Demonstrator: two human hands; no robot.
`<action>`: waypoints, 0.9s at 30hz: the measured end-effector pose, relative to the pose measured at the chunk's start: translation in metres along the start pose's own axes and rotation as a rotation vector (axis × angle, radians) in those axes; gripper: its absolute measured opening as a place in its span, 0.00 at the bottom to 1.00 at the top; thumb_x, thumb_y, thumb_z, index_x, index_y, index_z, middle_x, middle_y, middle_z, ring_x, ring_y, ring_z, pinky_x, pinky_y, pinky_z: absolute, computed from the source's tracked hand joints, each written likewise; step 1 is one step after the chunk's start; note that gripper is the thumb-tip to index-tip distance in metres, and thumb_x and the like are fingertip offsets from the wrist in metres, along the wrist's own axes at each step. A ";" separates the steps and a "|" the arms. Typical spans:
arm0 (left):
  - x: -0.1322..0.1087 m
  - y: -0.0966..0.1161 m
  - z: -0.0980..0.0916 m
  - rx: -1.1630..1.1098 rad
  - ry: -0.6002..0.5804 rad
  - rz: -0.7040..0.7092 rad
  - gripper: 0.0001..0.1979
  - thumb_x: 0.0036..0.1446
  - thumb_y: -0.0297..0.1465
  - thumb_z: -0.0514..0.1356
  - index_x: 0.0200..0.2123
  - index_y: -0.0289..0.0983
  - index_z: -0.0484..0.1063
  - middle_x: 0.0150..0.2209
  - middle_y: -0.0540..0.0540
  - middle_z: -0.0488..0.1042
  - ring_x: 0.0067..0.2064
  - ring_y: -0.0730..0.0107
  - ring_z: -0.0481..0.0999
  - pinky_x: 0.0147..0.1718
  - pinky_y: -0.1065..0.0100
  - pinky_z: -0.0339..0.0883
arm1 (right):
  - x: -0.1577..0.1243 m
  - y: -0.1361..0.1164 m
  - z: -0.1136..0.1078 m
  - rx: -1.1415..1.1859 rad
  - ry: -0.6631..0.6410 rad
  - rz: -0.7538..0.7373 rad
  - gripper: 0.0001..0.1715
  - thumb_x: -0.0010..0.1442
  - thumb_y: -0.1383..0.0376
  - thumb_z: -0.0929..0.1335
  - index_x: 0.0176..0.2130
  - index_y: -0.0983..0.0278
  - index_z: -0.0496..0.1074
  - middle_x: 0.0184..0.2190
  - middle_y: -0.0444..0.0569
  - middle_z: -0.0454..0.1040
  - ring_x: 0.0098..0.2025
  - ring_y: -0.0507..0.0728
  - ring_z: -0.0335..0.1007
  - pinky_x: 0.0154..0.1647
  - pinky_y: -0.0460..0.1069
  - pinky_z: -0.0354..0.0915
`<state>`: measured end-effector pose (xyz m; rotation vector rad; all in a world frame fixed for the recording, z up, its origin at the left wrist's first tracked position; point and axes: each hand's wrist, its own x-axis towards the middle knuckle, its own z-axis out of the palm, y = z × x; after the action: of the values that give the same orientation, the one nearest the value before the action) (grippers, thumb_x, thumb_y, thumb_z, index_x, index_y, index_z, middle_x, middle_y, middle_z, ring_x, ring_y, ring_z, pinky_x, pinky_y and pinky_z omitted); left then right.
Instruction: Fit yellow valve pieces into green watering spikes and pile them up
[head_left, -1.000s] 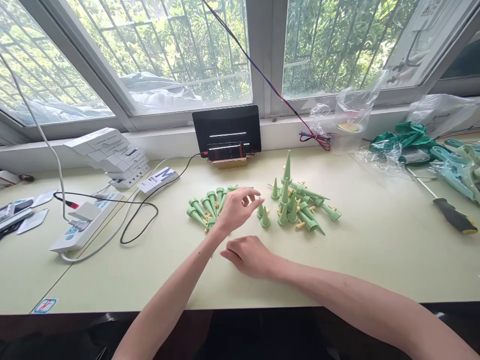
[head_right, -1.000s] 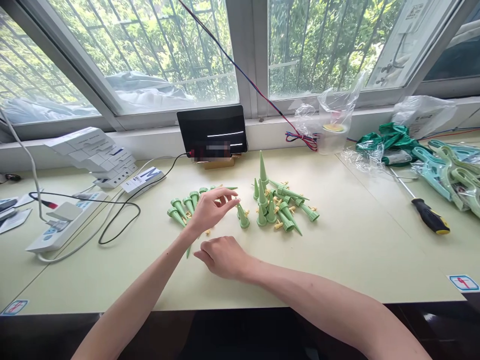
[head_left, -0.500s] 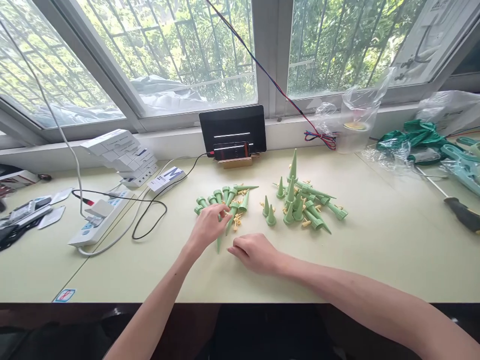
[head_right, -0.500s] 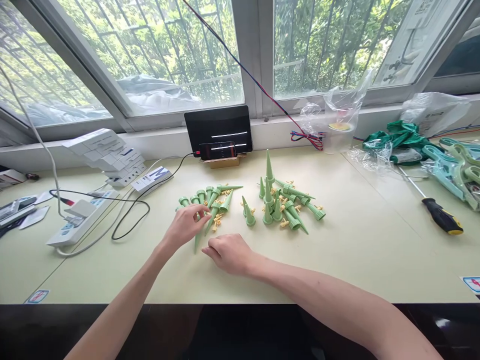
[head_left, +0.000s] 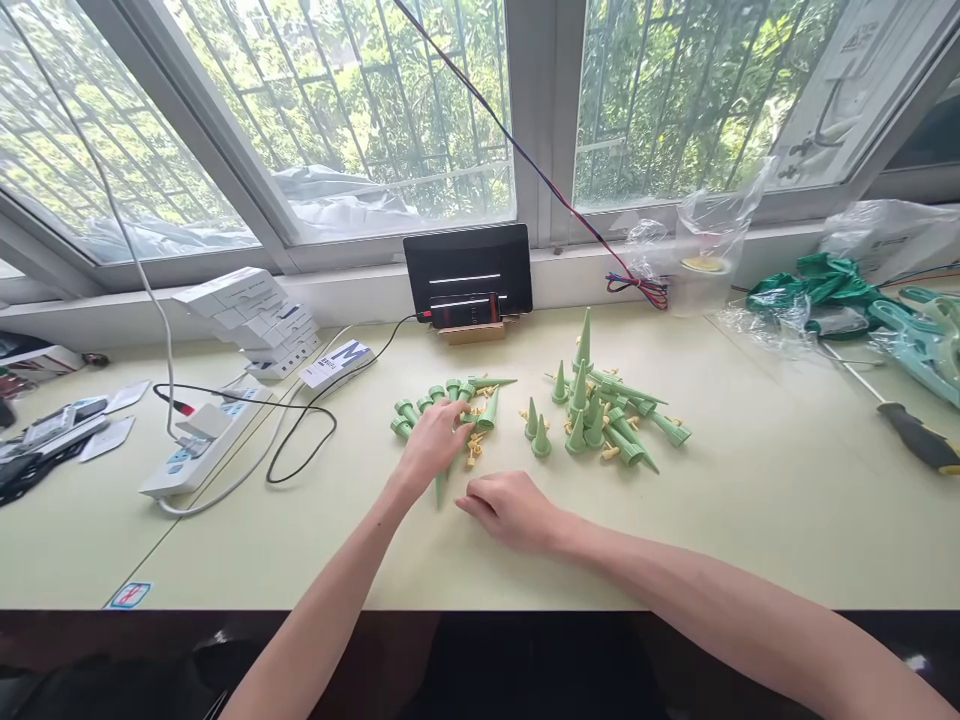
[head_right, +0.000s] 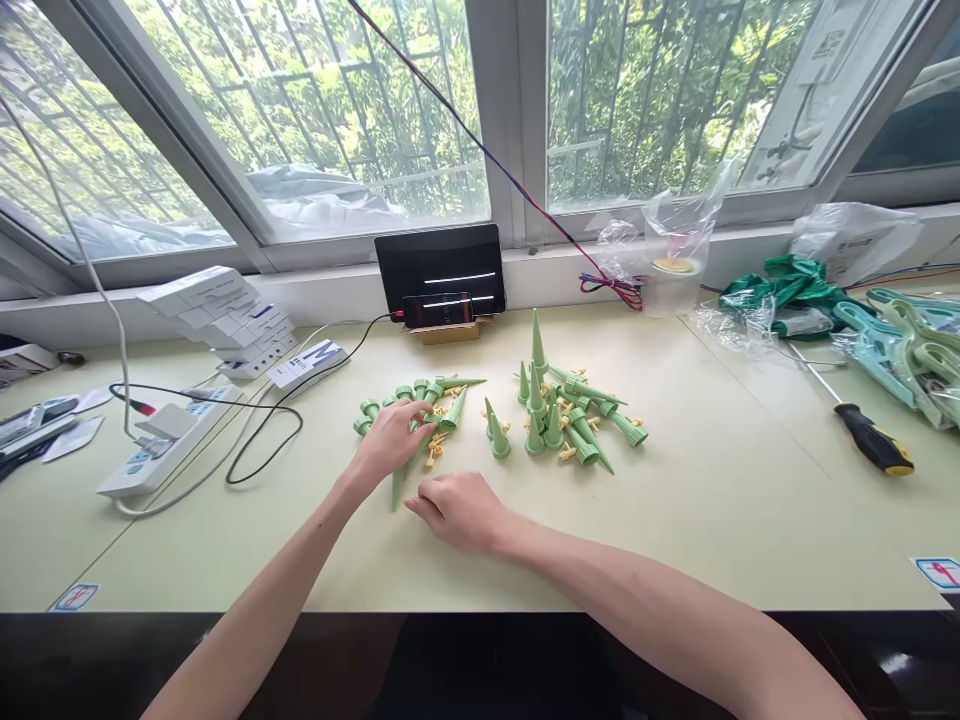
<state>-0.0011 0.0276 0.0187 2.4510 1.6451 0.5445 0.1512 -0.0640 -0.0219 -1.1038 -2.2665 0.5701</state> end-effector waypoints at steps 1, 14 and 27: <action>-0.001 0.000 -0.001 -0.008 -0.007 -0.005 0.08 0.58 0.31 0.59 0.41 0.39 0.75 0.37 0.43 0.73 0.36 0.60 0.73 0.34 0.65 0.64 | 0.000 0.000 0.000 0.007 0.003 0.001 0.23 0.68 0.63 0.63 0.23 0.63 0.55 0.20 0.40 0.60 0.23 0.49 0.52 0.27 0.46 0.46; -0.007 -0.011 -0.010 -0.156 -0.014 0.059 0.06 0.60 0.31 0.57 0.37 0.39 0.74 0.37 0.47 0.73 0.29 0.69 0.68 0.34 0.67 0.61 | -0.002 0.003 0.003 0.134 0.041 0.016 0.24 0.67 0.62 0.62 0.24 0.62 0.48 0.19 0.39 0.53 0.23 0.49 0.45 0.26 0.46 0.45; -0.001 -0.021 -0.035 -0.311 0.224 0.157 0.07 0.60 0.34 0.59 0.35 0.38 0.74 0.30 0.49 0.75 0.24 0.76 0.64 0.27 0.72 0.61 | -0.001 0.002 0.001 0.291 0.137 0.062 0.19 0.67 0.64 0.62 0.25 0.62 0.56 0.20 0.39 0.58 0.23 0.49 0.52 0.27 0.45 0.51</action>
<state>-0.0327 0.0319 0.0440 2.3638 1.3198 1.0450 0.1526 -0.0635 -0.0239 -1.0358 -1.9640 0.7951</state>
